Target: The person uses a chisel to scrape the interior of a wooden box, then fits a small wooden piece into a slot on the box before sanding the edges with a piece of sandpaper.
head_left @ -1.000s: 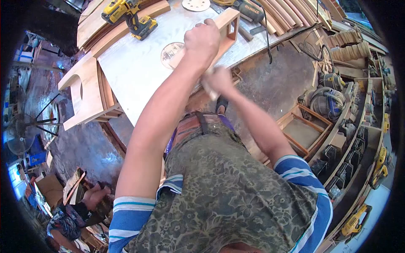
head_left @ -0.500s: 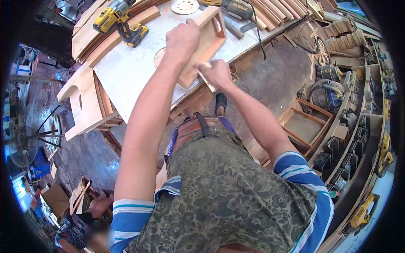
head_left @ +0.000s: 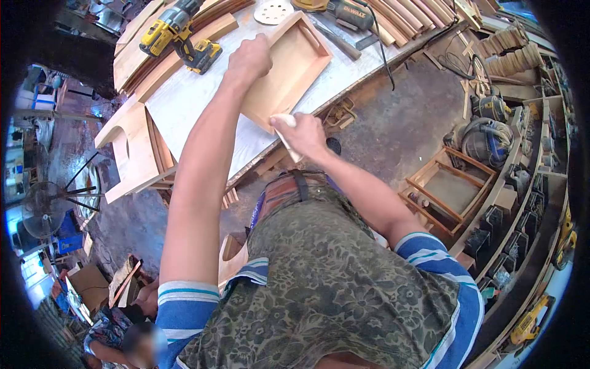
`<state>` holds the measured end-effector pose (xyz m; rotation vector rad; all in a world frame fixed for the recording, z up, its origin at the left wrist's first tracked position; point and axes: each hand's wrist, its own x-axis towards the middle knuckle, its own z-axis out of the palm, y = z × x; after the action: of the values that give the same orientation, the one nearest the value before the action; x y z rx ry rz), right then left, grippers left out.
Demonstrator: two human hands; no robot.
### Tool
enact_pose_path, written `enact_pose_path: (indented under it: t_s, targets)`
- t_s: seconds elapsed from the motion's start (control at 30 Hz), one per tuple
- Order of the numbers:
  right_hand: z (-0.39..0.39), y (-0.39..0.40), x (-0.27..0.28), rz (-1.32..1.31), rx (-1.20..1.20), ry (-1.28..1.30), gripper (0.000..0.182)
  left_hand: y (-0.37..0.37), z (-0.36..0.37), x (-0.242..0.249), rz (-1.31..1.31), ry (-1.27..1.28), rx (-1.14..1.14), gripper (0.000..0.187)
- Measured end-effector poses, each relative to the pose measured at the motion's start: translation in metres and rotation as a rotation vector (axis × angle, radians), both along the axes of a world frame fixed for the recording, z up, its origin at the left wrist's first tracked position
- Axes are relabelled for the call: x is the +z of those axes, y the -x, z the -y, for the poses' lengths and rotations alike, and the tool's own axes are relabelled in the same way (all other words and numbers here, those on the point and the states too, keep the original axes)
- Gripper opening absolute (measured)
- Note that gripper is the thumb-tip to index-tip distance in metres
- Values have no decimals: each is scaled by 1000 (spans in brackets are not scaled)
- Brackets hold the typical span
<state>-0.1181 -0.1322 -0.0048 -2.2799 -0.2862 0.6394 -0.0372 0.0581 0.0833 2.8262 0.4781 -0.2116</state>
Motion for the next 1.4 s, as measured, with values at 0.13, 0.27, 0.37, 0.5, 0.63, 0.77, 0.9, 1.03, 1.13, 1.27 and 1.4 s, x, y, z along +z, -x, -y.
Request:
enact_pose_path:
  t_s: [0.13, 0.27, 0.37, 0.5, 0.63, 0.77, 0.9, 1.03, 1.13, 1.27, 1.4]
  targets:
    - [11, -50, 1, 63, -134, -19, 75, -2, -10, -12, -25, 22, -15, 40]
    - [3, -31, 2, 151, -49, 102, 74, -10, -16, -16, -35, 35, -21, 42]
    - [5, -38, -5, 122, 15, 66, 73, -7, -15, -15, -14, 19, -33, 40]
    - [10, -63, -17, 62, -99, 45, 74, 1, -6, -9, 22, 30, -16, 39]
    - [0, -15, -9, 67, -26, -5, 77, 4, 4, 0, 36, 36, 21, 37]
    - [12, -66, 4, 91, -149, 34, 69, 4, 4, -2, 26, -4, 8, 36]
    - [5, -54, -5, 9, -99, 41, 68, 1, 1, -4, 46, 27, 23, 44]
    - [1, -34, 3, -42, 16, 50, 71, 2, 0, -3, 23, 0, 17, 43]
    - [14, -99, -11, 11, -219, 51, 68, 8, 9, 2, 40, 15, 13, 38]
    - [38, -124, 2, 372, -267, -1, 47, 11, 12, 7, 79, 11, 40, 34]
    - [60, -111, 0, 900, -38, -74, 29, 6, 7, 1, 37, 12, 30, 36]
